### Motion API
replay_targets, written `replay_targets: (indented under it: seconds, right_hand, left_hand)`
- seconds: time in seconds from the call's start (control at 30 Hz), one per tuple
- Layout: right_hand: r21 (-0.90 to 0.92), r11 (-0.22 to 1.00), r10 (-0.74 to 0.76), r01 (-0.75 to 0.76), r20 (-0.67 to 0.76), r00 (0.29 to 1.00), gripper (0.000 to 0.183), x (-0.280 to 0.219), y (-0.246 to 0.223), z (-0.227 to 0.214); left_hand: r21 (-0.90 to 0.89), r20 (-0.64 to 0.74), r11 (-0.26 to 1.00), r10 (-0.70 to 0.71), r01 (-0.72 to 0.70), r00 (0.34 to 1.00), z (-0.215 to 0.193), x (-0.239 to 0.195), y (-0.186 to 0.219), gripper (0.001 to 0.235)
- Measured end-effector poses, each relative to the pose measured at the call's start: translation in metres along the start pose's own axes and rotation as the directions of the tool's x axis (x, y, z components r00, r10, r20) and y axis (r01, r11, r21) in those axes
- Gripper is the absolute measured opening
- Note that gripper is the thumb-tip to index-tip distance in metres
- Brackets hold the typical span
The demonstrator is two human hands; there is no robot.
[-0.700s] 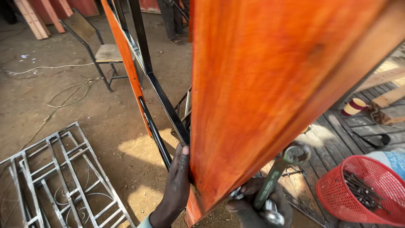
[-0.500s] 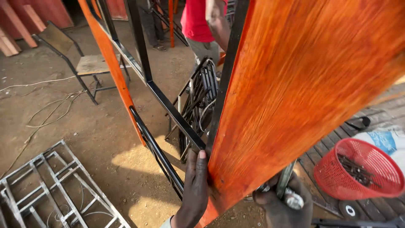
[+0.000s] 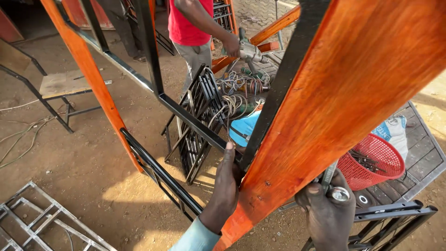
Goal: Assembling a metal frame by tightening bolts with a wrench
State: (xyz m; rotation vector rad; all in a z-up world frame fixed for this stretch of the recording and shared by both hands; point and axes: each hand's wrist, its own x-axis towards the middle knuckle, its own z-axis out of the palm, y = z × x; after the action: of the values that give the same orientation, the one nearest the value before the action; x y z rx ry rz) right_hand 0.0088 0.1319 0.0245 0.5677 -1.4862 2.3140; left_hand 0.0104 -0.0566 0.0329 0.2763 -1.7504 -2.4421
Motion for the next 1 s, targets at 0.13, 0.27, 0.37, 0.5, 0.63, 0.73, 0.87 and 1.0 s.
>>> replay_targets:
  seconds: [0.13,0.27,0.37,0.5,0.63,0.73,0.87,1.0]
  right_hand:
    - [0.055,0.998,0.022,-0.020,-0.042,0.999,0.029,-0.003,0.005,0.003]
    - [0.043,0.978,-0.206,0.204,0.051,0.977,0.019,-0.021,-0.006,-0.003]
    - [0.103,0.989,-0.117,0.102,0.156,0.981,0.035,-0.046,0.015,-0.027]
    - [-0.551,0.822,-0.323,-0.144,-0.659,0.679,0.026,-0.129,0.169,-0.082]
    - [0.612,0.789,-0.029,-0.054,0.124,0.992,0.035,-0.134,0.144,-0.091]
    - [0.154,0.985,0.111,-0.079,-0.207,0.972,0.040,-0.117,0.094,-0.033]
    - [0.172,0.979,-0.075,0.111,-0.203,0.976,0.030,-0.111,0.065,-0.009]
    - [0.421,0.907,0.035,0.007,-0.092,0.995,0.032,-0.114,0.073,-0.018]
  left_hand:
    - [-0.008,-0.238,0.997,-0.074,0.075,0.968,0.013,0.019,-0.022,0.083]
    - [-0.215,-0.299,0.918,0.262,-0.332,0.918,0.018,0.033,-0.052,0.039]
    - [-0.187,-0.297,0.934,0.240,-0.303,0.924,0.022,0.027,-0.037,0.049]
    - [-0.210,-0.267,0.952,0.162,-0.222,0.950,0.021,0.017,-0.027,0.060]
    - [0.013,-0.326,0.975,0.213,-0.221,0.921,0.017,0.016,-0.032,0.060]
    - [-0.151,-0.242,0.942,0.260,-0.301,0.935,0.019,0.016,-0.027,0.052]
    - [-0.099,-0.319,0.973,0.166,-0.207,0.933,0.016,0.017,-0.027,0.051]
    - [-0.235,-0.303,0.967,0.027,-0.102,0.953,0.029,-0.004,0.010,0.066]
